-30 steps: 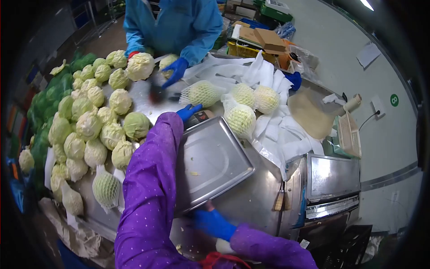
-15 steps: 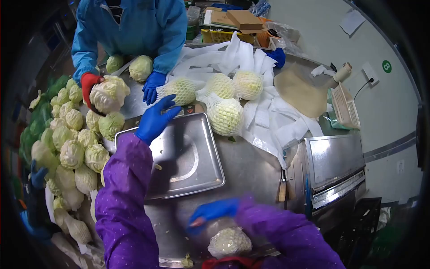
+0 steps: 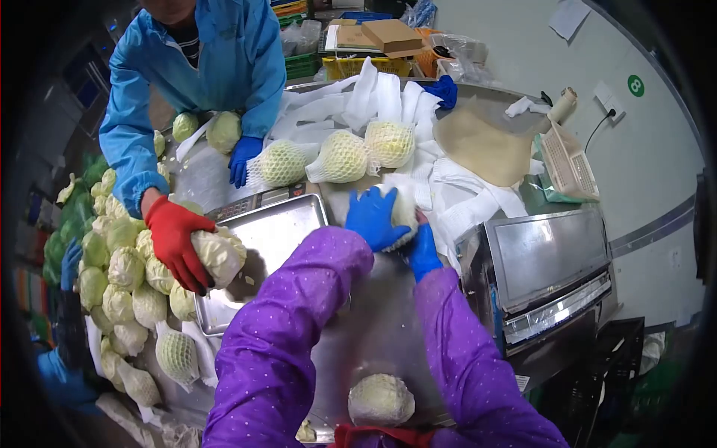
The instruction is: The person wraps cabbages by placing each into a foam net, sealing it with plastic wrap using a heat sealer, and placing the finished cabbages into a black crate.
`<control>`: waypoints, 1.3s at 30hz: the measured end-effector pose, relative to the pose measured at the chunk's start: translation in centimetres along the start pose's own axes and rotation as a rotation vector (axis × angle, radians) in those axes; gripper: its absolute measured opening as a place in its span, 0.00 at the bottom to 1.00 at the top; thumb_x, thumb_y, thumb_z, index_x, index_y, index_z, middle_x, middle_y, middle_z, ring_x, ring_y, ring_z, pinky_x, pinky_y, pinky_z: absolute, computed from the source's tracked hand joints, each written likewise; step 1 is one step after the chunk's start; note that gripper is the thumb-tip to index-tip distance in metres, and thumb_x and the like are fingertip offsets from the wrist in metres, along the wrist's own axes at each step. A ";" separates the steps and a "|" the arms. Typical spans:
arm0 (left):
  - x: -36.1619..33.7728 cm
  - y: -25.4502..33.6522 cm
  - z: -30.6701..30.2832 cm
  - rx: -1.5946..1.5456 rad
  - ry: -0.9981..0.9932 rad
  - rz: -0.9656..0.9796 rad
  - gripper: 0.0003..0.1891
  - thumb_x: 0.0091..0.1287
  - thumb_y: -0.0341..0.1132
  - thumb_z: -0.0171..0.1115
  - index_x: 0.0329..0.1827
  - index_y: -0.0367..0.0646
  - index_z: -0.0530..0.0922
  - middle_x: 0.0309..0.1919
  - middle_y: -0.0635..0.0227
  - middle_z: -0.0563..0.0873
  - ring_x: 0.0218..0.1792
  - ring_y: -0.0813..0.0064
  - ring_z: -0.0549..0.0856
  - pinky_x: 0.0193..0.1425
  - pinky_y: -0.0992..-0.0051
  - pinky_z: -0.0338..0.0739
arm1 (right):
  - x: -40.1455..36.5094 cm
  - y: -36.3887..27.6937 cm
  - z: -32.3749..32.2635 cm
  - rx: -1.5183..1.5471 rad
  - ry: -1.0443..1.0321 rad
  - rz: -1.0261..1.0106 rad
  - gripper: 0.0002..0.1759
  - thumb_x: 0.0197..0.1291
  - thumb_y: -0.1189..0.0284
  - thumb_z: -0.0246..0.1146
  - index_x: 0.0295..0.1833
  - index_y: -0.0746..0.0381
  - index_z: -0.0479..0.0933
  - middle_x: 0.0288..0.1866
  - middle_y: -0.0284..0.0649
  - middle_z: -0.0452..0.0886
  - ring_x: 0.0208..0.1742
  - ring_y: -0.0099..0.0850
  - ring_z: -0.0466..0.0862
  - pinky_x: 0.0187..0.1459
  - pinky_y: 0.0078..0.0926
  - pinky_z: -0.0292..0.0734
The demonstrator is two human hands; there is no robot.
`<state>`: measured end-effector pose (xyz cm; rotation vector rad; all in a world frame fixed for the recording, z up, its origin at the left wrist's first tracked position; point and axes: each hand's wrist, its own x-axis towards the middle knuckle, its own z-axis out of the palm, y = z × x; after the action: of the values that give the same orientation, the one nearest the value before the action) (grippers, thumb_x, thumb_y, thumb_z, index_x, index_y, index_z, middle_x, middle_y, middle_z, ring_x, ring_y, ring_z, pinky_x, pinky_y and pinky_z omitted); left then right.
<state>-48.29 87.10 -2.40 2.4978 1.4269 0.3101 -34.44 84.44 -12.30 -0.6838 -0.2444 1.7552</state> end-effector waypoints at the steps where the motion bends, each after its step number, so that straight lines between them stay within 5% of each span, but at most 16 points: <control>1: -1.2 1.2 -0.4 -0.145 0.049 0.042 0.43 0.54 0.57 0.65 0.67 0.36 0.64 0.56 0.50 0.75 0.61 0.52 0.72 0.69 0.55 0.58 | -1.7 0.0 0.0 0.090 -0.005 -0.028 0.34 0.65 0.47 0.46 0.67 0.59 0.64 0.66 0.43 0.69 0.64 0.41 0.71 0.65 0.41 0.65; 4: -6.3 5.5 -3.1 -0.729 0.192 0.075 0.38 0.56 0.43 0.68 0.67 0.36 0.63 0.57 0.52 0.73 0.62 0.56 0.71 0.67 0.62 0.64 | -6.7 0.5 -1.6 0.270 -0.113 -0.176 0.37 0.65 0.43 0.42 0.71 0.55 0.59 0.71 0.43 0.63 0.69 0.40 0.65 0.68 0.45 0.60; 6: -10.0 6.7 -2.6 -0.916 0.521 0.103 0.39 0.55 0.36 0.70 0.68 0.36 0.61 0.61 0.53 0.70 0.64 0.57 0.69 0.69 0.62 0.60 | -10.9 -1.0 -0.6 0.390 -0.079 -0.046 0.39 0.63 0.42 0.45 0.72 0.57 0.56 0.71 0.46 0.62 0.71 0.44 0.62 0.70 0.49 0.54; 7: -11.9 7.3 -1.8 -0.873 0.581 0.055 0.42 0.54 0.35 0.72 0.70 0.36 0.58 0.65 0.53 0.65 0.66 0.58 0.66 0.70 0.64 0.58 | -12.6 -1.2 -1.1 0.317 -0.154 -0.031 0.39 0.63 0.42 0.46 0.72 0.57 0.57 0.71 0.46 0.62 0.71 0.44 0.62 0.70 0.49 0.55; 8: -13.8 8.4 -0.3 -1.183 0.506 -0.015 0.44 0.54 0.38 0.72 0.71 0.37 0.55 0.67 0.52 0.62 0.67 0.55 0.64 0.72 0.63 0.55 | -14.0 -1.5 -1.5 0.246 -0.236 -0.016 0.39 0.63 0.42 0.46 0.71 0.57 0.57 0.71 0.45 0.61 0.71 0.45 0.62 0.70 0.49 0.56; 10: -16.9 10.2 2.0 -0.928 0.600 -0.113 0.46 0.54 0.41 0.72 0.72 0.37 0.53 0.67 0.50 0.60 0.67 0.53 0.63 0.72 0.63 0.55 | -16.0 -1.5 -0.4 0.102 -0.064 0.039 0.38 0.63 0.43 0.48 0.71 0.57 0.58 0.70 0.45 0.63 0.70 0.44 0.63 0.69 0.49 0.59; 17: -24.6 11.5 4.4 -1.178 0.544 -0.521 0.47 0.53 0.45 0.71 0.71 0.38 0.54 0.65 0.47 0.61 0.66 0.49 0.64 0.70 0.60 0.59 | -21.9 1.5 1.9 -0.263 -0.023 0.234 0.34 0.65 0.46 0.46 0.70 0.56 0.61 0.68 0.43 0.67 0.67 0.41 0.68 0.67 0.46 0.63; 22: -28.1 11.1 4.1 -0.881 0.681 -0.587 0.44 0.54 0.48 0.70 0.69 0.37 0.58 0.62 0.46 0.67 0.64 0.49 0.68 0.68 0.59 0.62 | -22.6 1.7 5.5 -0.403 -0.156 0.323 0.31 0.68 0.50 0.43 0.69 0.58 0.62 0.68 0.44 0.66 0.66 0.41 0.70 0.67 0.45 0.63; 23: -28.5 11.2 3.7 -0.831 0.706 -0.636 0.44 0.54 0.49 0.70 0.69 0.37 0.58 0.61 0.46 0.67 0.63 0.49 0.69 0.68 0.59 0.62 | -21.9 2.0 5.4 -0.494 -0.182 0.215 0.32 0.68 0.50 0.45 0.69 0.60 0.62 0.68 0.44 0.67 0.66 0.41 0.70 0.67 0.44 0.64; 29: -31.5 11.1 2.8 -1.173 0.822 -0.520 0.47 0.52 0.54 0.70 0.68 0.37 0.59 0.63 0.43 0.67 0.63 0.50 0.70 0.66 0.59 0.65 | -22.3 3.1 6.7 -0.532 -0.183 0.313 0.34 0.66 0.48 0.49 0.68 0.60 0.62 0.66 0.46 0.69 0.65 0.40 0.71 0.64 0.41 0.66; 32: -30.1 10.7 5.0 -1.107 0.574 -0.650 0.49 0.52 0.54 0.70 0.70 0.36 0.56 0.62 0.43 0.69 0.64 0.52 0.70 0.67 0.61 0.64 | -23.5 3.3 5.7 -0.521 -0.150 0.326 0.36 0.65 0.45 0.47 0.69 0.59 0.62 0.67 0.46 0.68 0.65 0.43 0.70 0.65 0.46 0.65; 35: -27.5 9.8 6.4 -1.228 0.429 -0.575 0.52 0.52 0.55 0.69 0.72 0.37 0.52 0.62 0.44 0.70 0.64 0.52 0.70 0.68 0.63 0.63 | -22.4 1.7 1.1 -0.448 -0.060 0.430 0.40 0.63 0.39 0.43 0.71 0.55 0.59 0.70 0.45 0.64 0.67 0.47 0.67 0.65 0.56 0.61; 39: -23.3 7.8 10.7 -1.041 -0.002 -0.538 0.53 0.55 0.63 0.63 0.73 0.35 0.49 0.67 0.44 0.65 0.69 0.53 0.65 0.71 0.66 0.60 | -21.8 1.7 -3.8 -0.385 0.044 0.497 0.44 0.59 0.34 0.40 0.72 0.52 0.57 0.72 0.44 0.61 0.70 0.50 0.62 0.65 0.62 0.56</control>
<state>-50.27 61.98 -11.48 1.2507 1.3553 0.7015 -30.42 62.78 -9.24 -1.1332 -0.4148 2.1868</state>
